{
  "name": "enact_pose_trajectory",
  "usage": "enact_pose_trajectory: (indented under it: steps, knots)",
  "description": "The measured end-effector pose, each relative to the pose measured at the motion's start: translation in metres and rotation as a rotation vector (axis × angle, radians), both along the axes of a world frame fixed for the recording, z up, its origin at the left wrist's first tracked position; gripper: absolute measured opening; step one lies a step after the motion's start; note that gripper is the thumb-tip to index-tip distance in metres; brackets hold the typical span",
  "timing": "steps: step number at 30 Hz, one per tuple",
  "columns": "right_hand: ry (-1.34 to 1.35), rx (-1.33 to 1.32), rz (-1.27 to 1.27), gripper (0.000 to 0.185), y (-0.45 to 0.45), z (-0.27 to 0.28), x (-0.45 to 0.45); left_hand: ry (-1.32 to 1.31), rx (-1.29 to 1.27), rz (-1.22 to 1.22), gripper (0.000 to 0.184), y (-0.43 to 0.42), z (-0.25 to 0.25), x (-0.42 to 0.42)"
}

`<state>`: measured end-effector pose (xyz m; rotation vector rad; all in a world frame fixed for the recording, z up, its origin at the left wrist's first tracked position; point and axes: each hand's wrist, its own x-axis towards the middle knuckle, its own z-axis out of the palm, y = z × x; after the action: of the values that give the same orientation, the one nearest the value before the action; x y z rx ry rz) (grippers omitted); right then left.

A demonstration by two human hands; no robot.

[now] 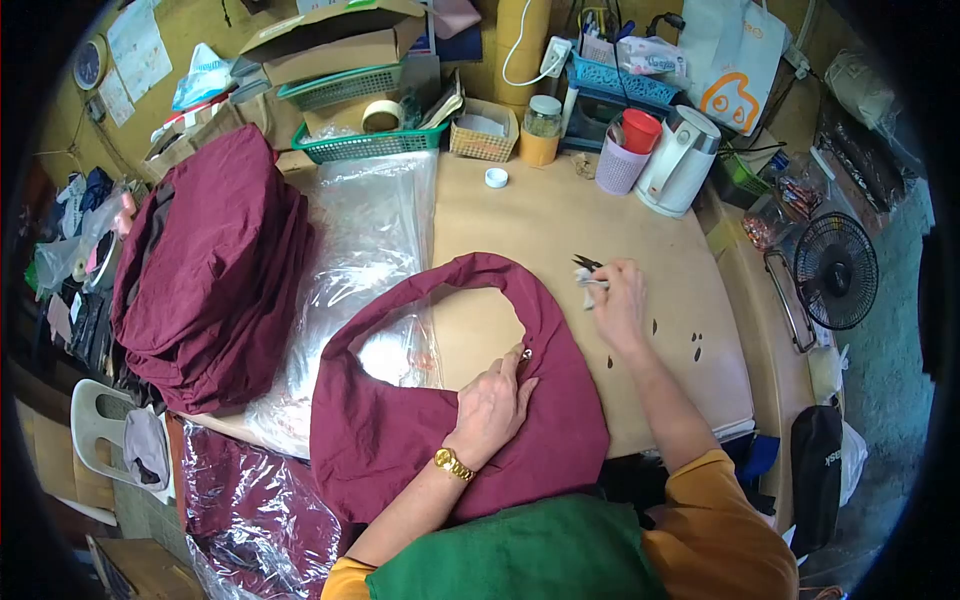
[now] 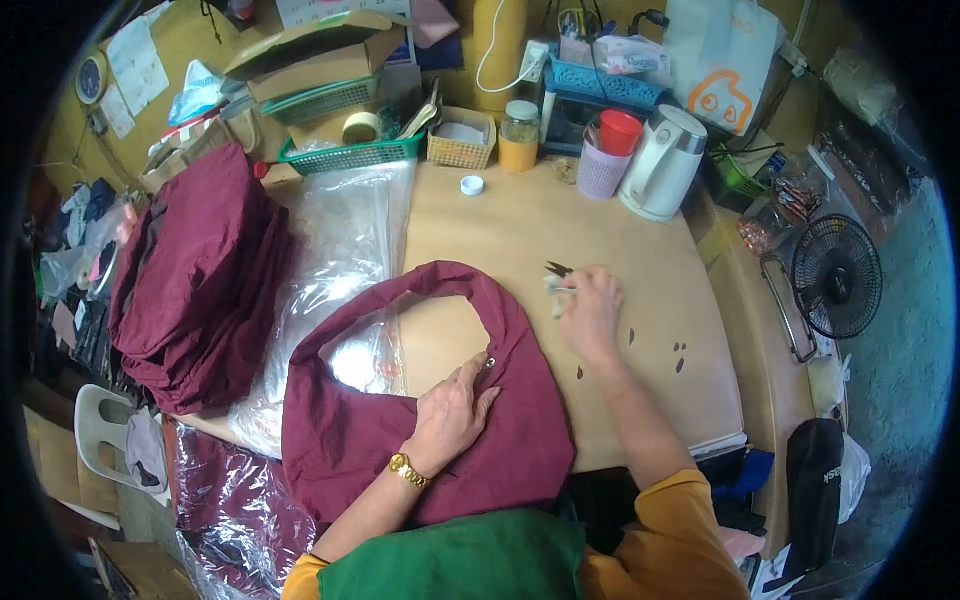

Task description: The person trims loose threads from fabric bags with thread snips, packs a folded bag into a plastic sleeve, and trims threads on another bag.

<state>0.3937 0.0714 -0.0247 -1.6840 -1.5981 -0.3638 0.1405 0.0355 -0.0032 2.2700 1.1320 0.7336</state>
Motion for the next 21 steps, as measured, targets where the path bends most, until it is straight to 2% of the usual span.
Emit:
enact_pose_trajectory:
  steps: [2,3,5,8,9,11,13,15,17,19,21]
  knots:
    - [0.037,-0.209,-0.13,0.013,0.01,-0.014,0.026,-0.013,-0.06,-0.033,0.038,0.007,0.003,0.006]
    - [0.034,-0.203,-0.128,0.013,0.026,-0.018,0.032,-0.025,-0.125,-0.065,0.038,0.012,0.004,0.012]
    - [0.07,-0.241,0.1,0.015,0.059,-0.02,0.035,-0.067,-0.1,-0.087,0.036,0.021,-0.003,0.029]
    - [0.134,-0.319,0.173,0.025,0.095,0.001,0.034,-0.063,-0.063,-0.097,0.033,0.043,-0.004,0.045]
    - [0.138,-0.314,0.172,0.025,0.094,0.007,0.025,-0.017,-0.055,-0.082,0.032,0.051,-0.004,0.047]
    - [0.119,0.019,0.034,0.04,0.079,0.033,-0.001,-0.048,-0.047,-0.055,0.029,0.063,-0.004,0.049]
    - [0.153,-0.093,0.084,0.055,0.03,0.053,-0.036,0.079,-0.07,0.052,0.029,0.073,0.0,0.049]
    - [-0.1,-0.271,0.221,0.08,-0.028,0.054,-0.069,0.086,-0.059,0.054,0.03,0.082,-0.002,0.048]
    - [-0.188,-0.572,0.324,0.09,-0.075,0.029,-0.082,0.03,0.076,0.042,0.031,0.099,-0.005,0.041]
    - [-0.204,-0.676,0.281,0.092,-0.088,0.03,-0.068,0.002,0.309,0.135,0.031,0.139,-0.011,0.017]
    - [-0.208,-0.781,0.233,0.095,-0.097,0.029,-0.059,0.025,0.244,0.204,0.032,0.182,-0.005,-0.019]
